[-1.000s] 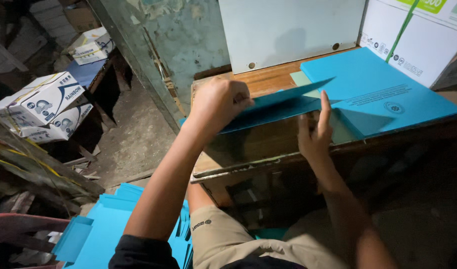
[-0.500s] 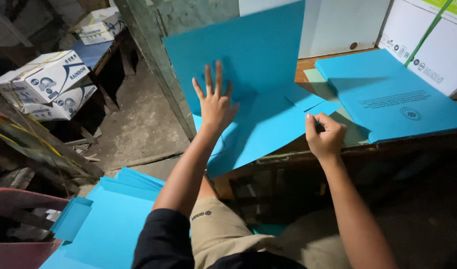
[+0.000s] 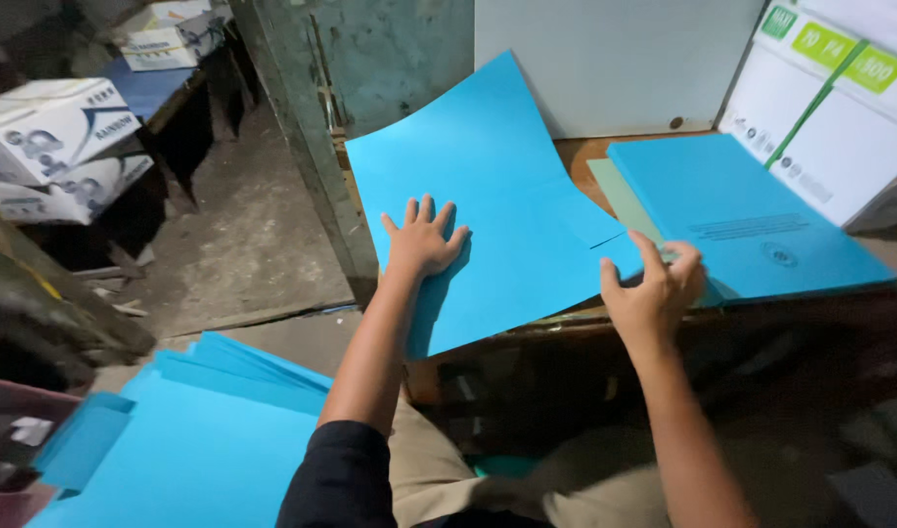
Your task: The person folds light blue paper sheets on a wooden table, pressing the creases with both hands. The person repeatedly picks up sheets, folds them in half, and places them into a stack.
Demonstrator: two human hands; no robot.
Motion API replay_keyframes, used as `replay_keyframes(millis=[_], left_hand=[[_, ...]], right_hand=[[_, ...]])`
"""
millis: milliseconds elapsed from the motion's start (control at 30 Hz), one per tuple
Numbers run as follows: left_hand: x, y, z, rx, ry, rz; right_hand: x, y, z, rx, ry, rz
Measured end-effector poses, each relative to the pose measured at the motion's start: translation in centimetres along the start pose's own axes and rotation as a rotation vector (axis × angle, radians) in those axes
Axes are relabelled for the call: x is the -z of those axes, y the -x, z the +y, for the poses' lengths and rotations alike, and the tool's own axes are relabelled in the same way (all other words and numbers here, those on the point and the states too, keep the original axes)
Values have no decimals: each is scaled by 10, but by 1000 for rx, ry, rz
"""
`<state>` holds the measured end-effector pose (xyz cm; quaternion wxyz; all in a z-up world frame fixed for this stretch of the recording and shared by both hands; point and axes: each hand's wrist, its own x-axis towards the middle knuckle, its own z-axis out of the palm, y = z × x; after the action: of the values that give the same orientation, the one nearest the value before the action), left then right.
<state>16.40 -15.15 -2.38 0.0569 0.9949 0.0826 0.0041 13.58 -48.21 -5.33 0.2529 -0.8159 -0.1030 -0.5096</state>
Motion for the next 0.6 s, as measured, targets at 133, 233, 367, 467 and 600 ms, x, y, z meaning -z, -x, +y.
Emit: replay_keyframes(millis=[133,233,367,467,600], left_hand=[[15,18,3,-15,5,22],[26,25,4,-31,24,36],[23,26,1,-38,22,10],[23,23,-1,-43,18,21],[22,25,-2,-49,50,31]], right_hand=[[6,-31,2,150,85,-212],[-17,-59,-1,100,-127,-459],[-36,-67,-14,-101,49,-907],[-53,-61,-2,-27,155,-846],[-47,-65,-3,136,218,-803]])
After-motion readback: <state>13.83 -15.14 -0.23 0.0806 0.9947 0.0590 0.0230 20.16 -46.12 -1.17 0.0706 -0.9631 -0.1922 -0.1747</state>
